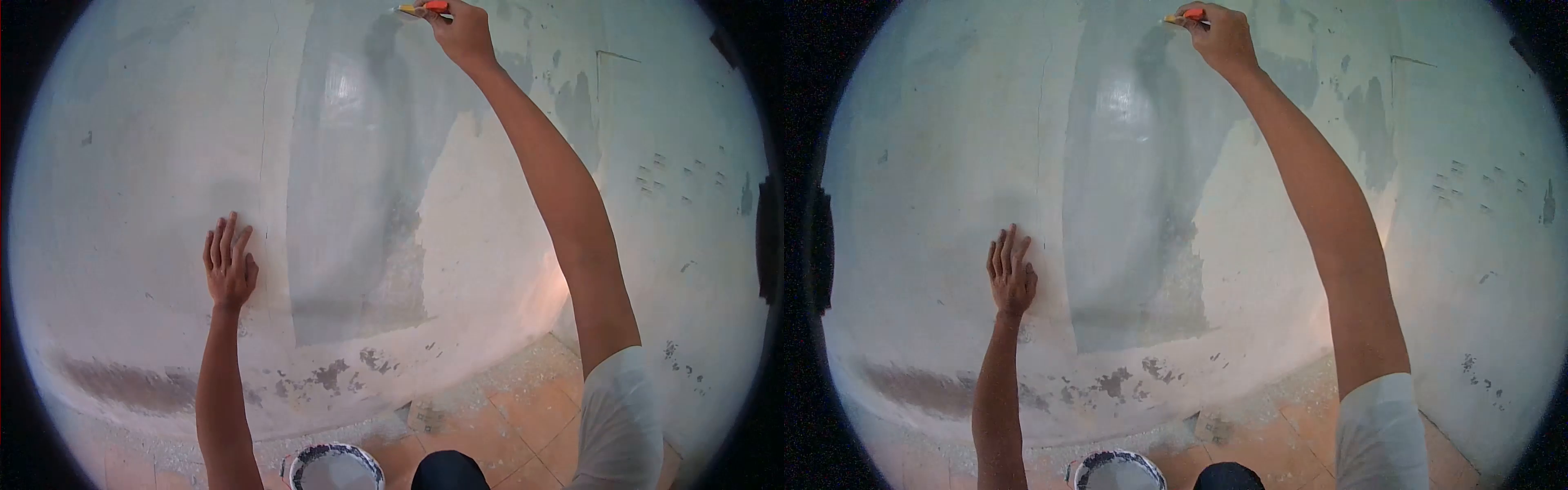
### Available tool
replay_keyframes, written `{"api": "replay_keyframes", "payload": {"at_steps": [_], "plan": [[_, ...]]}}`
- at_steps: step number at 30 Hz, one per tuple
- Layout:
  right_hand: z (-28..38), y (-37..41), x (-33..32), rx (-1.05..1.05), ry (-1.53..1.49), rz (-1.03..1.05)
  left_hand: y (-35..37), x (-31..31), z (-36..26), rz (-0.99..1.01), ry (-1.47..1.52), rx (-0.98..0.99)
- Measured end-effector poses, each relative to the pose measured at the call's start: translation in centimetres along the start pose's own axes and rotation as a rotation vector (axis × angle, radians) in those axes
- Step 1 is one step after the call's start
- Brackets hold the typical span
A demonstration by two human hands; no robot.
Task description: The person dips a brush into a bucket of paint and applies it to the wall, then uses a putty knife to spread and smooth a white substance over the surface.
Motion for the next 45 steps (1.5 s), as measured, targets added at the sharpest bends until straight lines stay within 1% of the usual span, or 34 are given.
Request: {"api": "replay_keyframes", "payload": {"at_steps": [1, 2, 4, 5, 7, 8, 10, 11, 12, 14, 15, 16, 18, 19, 20, 22, 23, 24, 26, 27, 29, 30, 32, 33, 35, 36, 38, 39, 41, 42, 44, 45], "plan": [[-1.1, -0.2, 0.5, -0.039, 0.022, -0.068, 0.0, -0.1, -0.1, -0.001, 0.005, 0.000], [-2.0, 0.0, 1.0, -0.043, 0.023, -0.076, -0.1, -0.2, -0.1, -0.001, 0.010, -0.002], [-3.1, 0.3, 1.8, 0.014, -0.022, 0.094, 0.0, -0.1, 0.1, 0.013, -0.004, -0.002], [-2.4, 0.5, 1.5, 0.014, -0.022, 0.093, 0.0, -0.2, 0.1, 0.035, -0.013, -0.005], [-1.2, 0.5, 0.7, 0.067, 0.044, 0.297, 0.0, -0.3, 0.2, 0.037, -0.017, -0.001], [-1.3, -0.7, 0.0, 0.059, 0.045, 0.300, 0.0, -0.3, 0.1, 0.039, -0.020, 0.000], [-2.7, -2.9, -1.6, 0.151, 0.070, 0.213, 0.0, -0.2, 0.2, 0.033, -0.012, -0.003], [-2.9, -3.2, -1.8, 0.082, 0.042, 0.117, 0.1, -0.2, 0.1, 0.028, 0.000, -0.006], [-3.5, -2.4, -1.4, 0.084, 0.047, 0.122, 0.0, -0.2, 0.1, 0.030, 0.007, -0.007], [-3.9, 0.4, 0.8, 0.072, 0.060, 0.237, 0.0, -0.2, 0.0, 0.042, -0.017, -0.008], [-2.2, 2.5, 1.1, -0.051, 0.085, 0.280, 0.1, -0.2, -0.1, 0.041, -0.013, -0.009], [-1.5, 2.4, 0.3, -0.051, 0.088, 0.279, 0.1, -0.2, 0.0, 0.038, 0.004, -0.007], [-1.0, 0.8, -1.1, 0.243, -0.004, 0.489, 0.1, -0.2, 0.1, 0.024, 0.009, -0.016], [-0.9, 0.2, -1.9, 0.247, 0.009, 0.407, 0.0, -0.2, 0.1, 0.033, 0.008, -0.018], [-1.5, 0.5, -1.6, 0.252, 0.007, 0.403, 0.1, -0.2, 0.1, 0.047, 0.011, -0.019], [-2.3, 1.2, -1.2, 0.121, -0.079, 0.127, 0.2, 0.0, 0.3, 0.036, -0.003, -0.012], [-1.7, 2.8, -0.8, 0.112, -0.072, 0.258, 0.3, 0.1, 0.3, 0.028, -0.019, -0.002], [-0.2, 4.0, -1.0, 0.115, -0.070, 0.258, 0.3, 0.1, 0.2, 0.029, -0.017, 0.001], [2.9, 6.1, -1.5, 0.067, -0.009, 0.553, 0.2, 0.0, 0.1, 0.039, -0.009, -0.019], [3.8, 6.4, -2.2, 0.060, -0.007, 0.550, 0.2, -0.1, 0.1, 0.033, -0.011, -0.021], [4.7, 6.6, -2.8, 0.284, -0.230, 0.778, 0.1, -0.4, 0.2, 0.047, 0.020, -0.024], [3.7, 6.4, -2.0, 0.281, -0.235, 0.778, 0.1, -0.4, 0.2, 0.049, 0.015, -0.026], [1.2, 5.1, -0.3, 0.177, -0.159, 0.638, -0.1, -0.4, 0.0, 0.034, 0.022, -0.017], [0.8, 3.4, -0.1, 0.237, -0.126, 0.567, -0.1, -0.3, -0.1, 0.027, 0.016, -0.014], [-0.9, -0.1, 0.3, 0.202, -0.080, 0.369, 0.0, -0.3, 0.0, 0.023, 0.022, -0.008], [-2.1, -1.5, 0.9, 0.202, -0.080, 0.356, 0.0, -0.2, 0.0, 0.016, 0.015, 0.001], [-3.5, -3.7, 1.8, 0.086, 0.070, 0.077, 0.0, -0.1, -0.1, 0.012, 0.004, -0.001], [-3.7, -4.1, 2.1, 0.083, 0.066, 0.069, 0.0, -0.1, -0.1, 0.007, -0.003, 0.000], [-4.0, -4.9, 2.5, 0.014, -0.001, -0.134, 0.1, -0.3, 0.0, 0.045, -0.004, -0.006], [-4.2, -4.5, 2.6, 0.015, -0.003, -0.140, 0.1, -0.3, 0.1, 0.044, -0.010, -0.003], [-4.4, -3.7, 2.8, 0.053, 0.115, 0.063, 0.1, -0.1, 0.2, 0.038, 0.005, -0.002], [-4.5, -4.1, 2.2, 0.052, 0.115, 0.061, 0.2, -0.1, 0.2, 0.035, 0.003, -0.002]]}}
Point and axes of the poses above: each hand's wrist, its own y-axis away from the middle knuckle, its own x-axis out of the palm, z = x × y, the point moved 1 cm from there along -y, towards the middle knuckle, and after that the axes turned 3 degrees about -x, right-handed, at the moved point
